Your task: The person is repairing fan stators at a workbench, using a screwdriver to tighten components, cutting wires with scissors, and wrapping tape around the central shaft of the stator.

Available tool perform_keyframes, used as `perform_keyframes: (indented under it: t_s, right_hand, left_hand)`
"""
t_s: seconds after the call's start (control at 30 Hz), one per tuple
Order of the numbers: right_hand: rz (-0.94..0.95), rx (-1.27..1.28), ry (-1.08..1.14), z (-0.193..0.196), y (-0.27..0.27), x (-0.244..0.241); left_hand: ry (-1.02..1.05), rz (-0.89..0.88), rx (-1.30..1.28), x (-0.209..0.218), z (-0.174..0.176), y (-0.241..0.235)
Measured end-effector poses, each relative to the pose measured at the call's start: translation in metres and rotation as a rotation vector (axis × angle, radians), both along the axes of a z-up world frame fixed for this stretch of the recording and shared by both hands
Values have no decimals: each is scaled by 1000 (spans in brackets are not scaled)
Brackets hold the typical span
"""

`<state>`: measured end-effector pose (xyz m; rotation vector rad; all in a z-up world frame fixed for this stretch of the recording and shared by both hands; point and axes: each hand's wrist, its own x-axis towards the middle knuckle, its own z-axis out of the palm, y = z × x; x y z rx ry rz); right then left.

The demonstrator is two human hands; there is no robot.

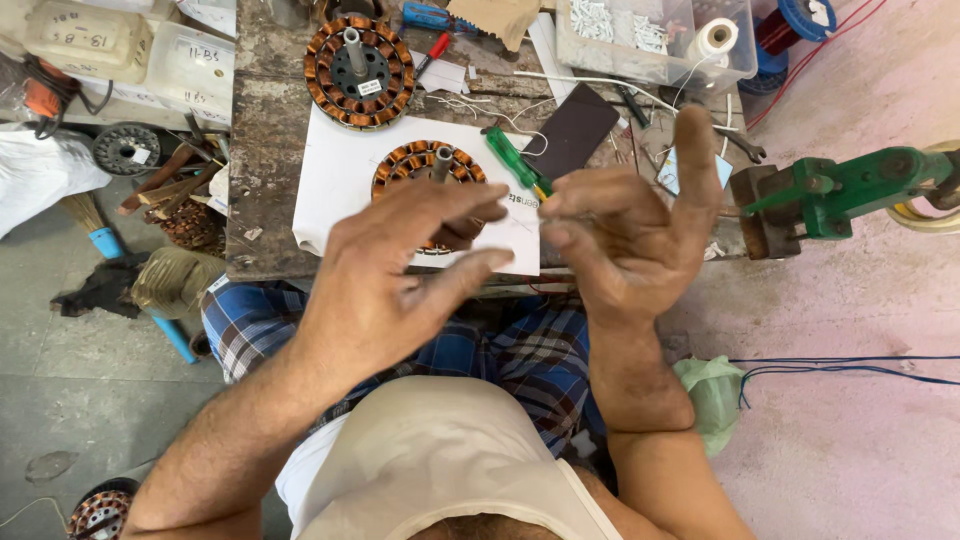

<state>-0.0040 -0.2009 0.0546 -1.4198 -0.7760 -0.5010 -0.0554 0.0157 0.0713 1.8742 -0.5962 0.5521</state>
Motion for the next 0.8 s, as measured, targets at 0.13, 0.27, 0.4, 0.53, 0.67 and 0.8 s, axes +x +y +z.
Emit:
perform_keyframes:
  t_s: [0.13, 0.27, 0.4, 0.53, 0.67, 0.8]
  right_hand:
    - [75, -220, -69, -2, -10, -24]
    - [-166, -451, 26, -24, -51, -25]
    - [-746, -924, 136, -57, -103, -17]
    - [-852, -983, 393, -77, -136, -13]
    - [-877, -1144, 428, -84, -142, -12]
    - [-821, -1049, 511, -86, -147, -7]
  left_hand:
    - [176, -158, -57, -11, -4, -11]
    - [368, -187, -149, -8, -17, -23]
    - [367, -226, -227, -1, -35, -33]
    - [340, -228, -363, 7, -48, -45]
    - [469, -164, -403, 23, -55, -58]
    - [631, -311, -805, 38, -58, -74]
